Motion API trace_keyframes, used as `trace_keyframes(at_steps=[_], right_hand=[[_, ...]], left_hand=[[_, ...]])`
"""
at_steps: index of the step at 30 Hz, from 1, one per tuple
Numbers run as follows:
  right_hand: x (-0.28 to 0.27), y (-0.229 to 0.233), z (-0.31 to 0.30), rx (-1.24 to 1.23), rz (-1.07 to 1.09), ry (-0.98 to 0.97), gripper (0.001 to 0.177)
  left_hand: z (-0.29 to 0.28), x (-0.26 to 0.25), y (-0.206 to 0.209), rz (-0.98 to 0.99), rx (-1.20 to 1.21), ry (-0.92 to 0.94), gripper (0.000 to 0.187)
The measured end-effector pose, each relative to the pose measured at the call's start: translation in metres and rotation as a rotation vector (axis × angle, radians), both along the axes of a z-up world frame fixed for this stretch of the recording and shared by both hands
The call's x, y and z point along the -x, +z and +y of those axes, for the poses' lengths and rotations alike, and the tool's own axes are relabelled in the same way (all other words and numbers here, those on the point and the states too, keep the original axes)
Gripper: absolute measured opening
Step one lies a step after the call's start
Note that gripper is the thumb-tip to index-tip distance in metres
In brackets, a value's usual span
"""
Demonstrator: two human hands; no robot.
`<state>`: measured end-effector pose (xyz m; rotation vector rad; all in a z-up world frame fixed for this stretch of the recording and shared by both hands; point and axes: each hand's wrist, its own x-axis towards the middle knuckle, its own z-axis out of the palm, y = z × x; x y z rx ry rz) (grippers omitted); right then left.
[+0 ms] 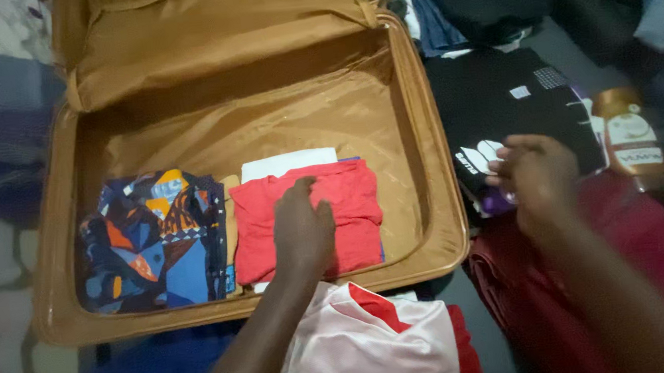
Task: The person picks up several folded shirts from a pile on a bed and places them into an open suitcase, smoothing each one after positioning it.
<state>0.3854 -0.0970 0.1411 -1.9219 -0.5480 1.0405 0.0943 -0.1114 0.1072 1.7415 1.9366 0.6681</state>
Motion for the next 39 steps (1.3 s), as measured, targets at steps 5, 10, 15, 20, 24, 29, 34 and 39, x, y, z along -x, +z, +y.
trace_keyframes(at_steps=[5, 10, 15, 20, 24, 29, 34, 39], right_hand=[[-0.048, -0.03, 0.001, 0.108, 0.605, -0.413, 0.049], [-0.051, -0.032, 0.003, 0.101, 0.887, -0.597, 0.065], [-0.057, -0.038, 0.012, 0.041, 0.957, -0.593, 0.067], [-0.068, -0.064, 0.025, -0.055, 1.09, -0.611, 0.069], [-0.091, -0.114, 0.046, 0.008, 1.175, -0.474, 0.047], [-0.112, -0.168, 0.057, 0.064, 1.2, -0.372, 0.027], [-0.121, -0.181, 0.052, 0.075, 1.198, -0.343, 0.025], [-0.129, -0.158, 0.055, -0.017, 1.203, -0.182, 0.028]], left_hand=[[-0.003, -0.049, 0.019, -0.131, -0.138, -0.043, 0.041], [-0.011, -0.075, 0.031, -0.294, 0.037, -0.016, 0.044], [-0.02, -0.087, 0.038, -0.302, 0.036, -0.011, 0.043], [-0.02, -0.1, 0.037, -0.328, 0.046, 0.005, 0.041], [-0.012, -0.12, 0.034, -0.295, -0.044, -0.048, 0.039], [-0.003, -0.156, 0.038, -0.274, -0.007, -0.046, 0.037], [0.01, -0.185, 0.019, -0.355, 0.123, 0.001, 0.036], [0.031, -0.217, -0.008, -1.272, 0.736, 0.187, 0.056]])
